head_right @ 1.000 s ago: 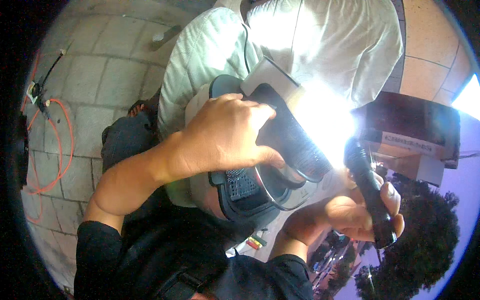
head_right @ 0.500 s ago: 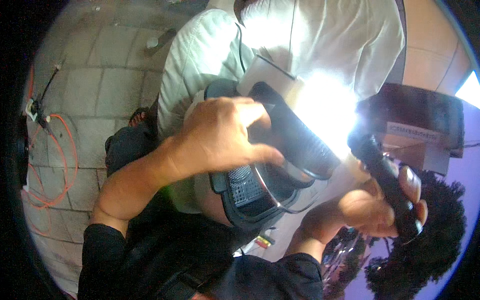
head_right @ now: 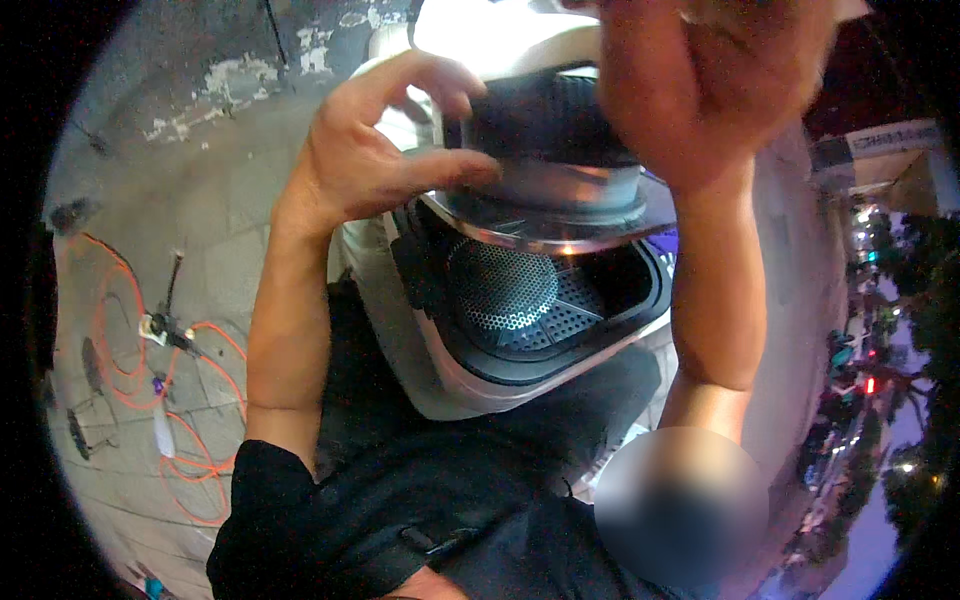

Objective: The person disassembles a portable appliance, removes the top lid, and uses a flashlight to inspect the internal components and heating element. They then use a screwdriver to adjust a part of the device.

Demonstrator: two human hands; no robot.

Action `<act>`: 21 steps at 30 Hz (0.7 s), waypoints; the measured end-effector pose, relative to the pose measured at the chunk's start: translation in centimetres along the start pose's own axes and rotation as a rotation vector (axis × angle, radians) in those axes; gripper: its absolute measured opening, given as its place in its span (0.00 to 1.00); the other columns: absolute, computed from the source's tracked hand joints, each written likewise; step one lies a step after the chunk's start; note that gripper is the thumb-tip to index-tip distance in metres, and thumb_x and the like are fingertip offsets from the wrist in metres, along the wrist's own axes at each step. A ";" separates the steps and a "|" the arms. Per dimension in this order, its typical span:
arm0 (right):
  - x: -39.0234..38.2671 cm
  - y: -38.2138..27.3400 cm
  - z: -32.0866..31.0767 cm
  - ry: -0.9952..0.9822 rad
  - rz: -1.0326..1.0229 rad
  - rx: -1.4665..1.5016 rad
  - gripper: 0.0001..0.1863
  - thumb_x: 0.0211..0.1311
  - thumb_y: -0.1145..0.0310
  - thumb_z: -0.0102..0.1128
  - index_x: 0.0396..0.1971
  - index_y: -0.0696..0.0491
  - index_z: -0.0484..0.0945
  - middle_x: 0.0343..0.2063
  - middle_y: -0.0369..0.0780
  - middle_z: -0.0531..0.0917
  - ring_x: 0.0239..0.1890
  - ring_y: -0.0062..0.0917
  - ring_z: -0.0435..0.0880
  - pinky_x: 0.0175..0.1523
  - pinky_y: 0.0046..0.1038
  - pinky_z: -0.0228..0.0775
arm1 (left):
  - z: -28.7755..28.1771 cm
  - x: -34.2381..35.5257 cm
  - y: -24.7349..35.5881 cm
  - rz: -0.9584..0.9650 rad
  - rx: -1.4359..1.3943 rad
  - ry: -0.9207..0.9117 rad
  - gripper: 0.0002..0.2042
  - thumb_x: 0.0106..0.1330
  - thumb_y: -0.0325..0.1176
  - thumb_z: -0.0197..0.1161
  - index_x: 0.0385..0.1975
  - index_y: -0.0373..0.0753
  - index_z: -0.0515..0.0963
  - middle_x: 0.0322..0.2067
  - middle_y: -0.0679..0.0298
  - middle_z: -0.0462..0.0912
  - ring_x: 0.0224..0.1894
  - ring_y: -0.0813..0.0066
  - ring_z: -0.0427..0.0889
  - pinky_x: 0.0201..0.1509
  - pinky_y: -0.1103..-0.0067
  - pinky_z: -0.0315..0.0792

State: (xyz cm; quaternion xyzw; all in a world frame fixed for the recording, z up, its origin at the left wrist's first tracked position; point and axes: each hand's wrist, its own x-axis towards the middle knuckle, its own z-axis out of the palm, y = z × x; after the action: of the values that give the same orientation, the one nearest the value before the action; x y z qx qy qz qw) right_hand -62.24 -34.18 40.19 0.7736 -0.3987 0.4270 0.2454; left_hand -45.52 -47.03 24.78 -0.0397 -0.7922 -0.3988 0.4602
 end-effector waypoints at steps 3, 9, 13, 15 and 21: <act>0.0 -0.4 2.1 0.203 0.040 0.136 0.24 0.73 0.70 0.62 0.63 0.59 0.66 0.44 0.44 0.83 0.39 0.21 0.84 0.36 0.18 0.78 | -0.2 2.4 1.2 0.099 0.252 0.036 0.53 0.36 0.36 0.89 0.68 0.41 0.65 0.62 0.57 0.74 0.65 0.62 0.74 0.67 0.66 0.70; -4.6 3.0 -1.3 0.171 -0.108 -0.340 0.18 0.73 0.68 0.62 0.57 0.60 0.74 0.43 0.44 0.86 0.41 0.27 0.87 0.43 0.21 0.78 | 1.1 2.4 -1.5 -0.012 0.076 -0.152 0.59 0.36 0.42 0.90 0.72 0.37 0.60 0.66 0.50 0.72 0.69 0.55 0.72 0.70 0.63 0.70; -13.1 0.6 -7.7 0.254 0.185 -0.787 0.15 0.73 0.65 0.58 0.51 0.58 0.79 0.44 0.47 0.87 0.38 0.33 0.89 0.46 0.25 0.79 | 1.8 1.5 -1.8 -0.032 -0.048 -0.105 0.59 0.36 0.32 0.90 0.72 0.30 0.59 0.68 0.48 0.70 0.69 0.54 0.72 0.71 0.57 0.69; -13.6 -3.5 -11.1 0.797 0.326 0.150 0.23 0.75 0.53 0.55 0.60 0.53 0.76 0.55 0.47 0.83 0.42 0.35 0.88 0.48 0.31 0.80 | 3.0 1.9 -1.6 -0.018 -0.118 -0.074 0.58 0.37 0.34 0.89 0.71 0.28 0.60 0.67 0.47 0.70 0.68 0.53 0.73 0.70 0.58 0.71; -13.9 -9.9 -9.5 0.648 0.396 0.228 0.25 0.80 0.50 0.47 0.65 0.51 0.68 0.57 0.50 0.79 0.42 0.34 0.87 0.41 0.32 0.84 | 3.0 3.3 0.9 -0.039 -0.125 0.068 0.60 0.35 0.47 0.90 0.70 0.27 0.63 0.60 0.47 0.78 0.62 0.54 0.81 0.65 0.64 0.77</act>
State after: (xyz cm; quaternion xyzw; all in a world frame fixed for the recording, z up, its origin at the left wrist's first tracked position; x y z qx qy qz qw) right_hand -62.88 -16.07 32.77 0.5293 -0.3921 0.7296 0.1838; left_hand -49.15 -45.38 27.03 -0.0396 -0.7502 -0.4576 0.4757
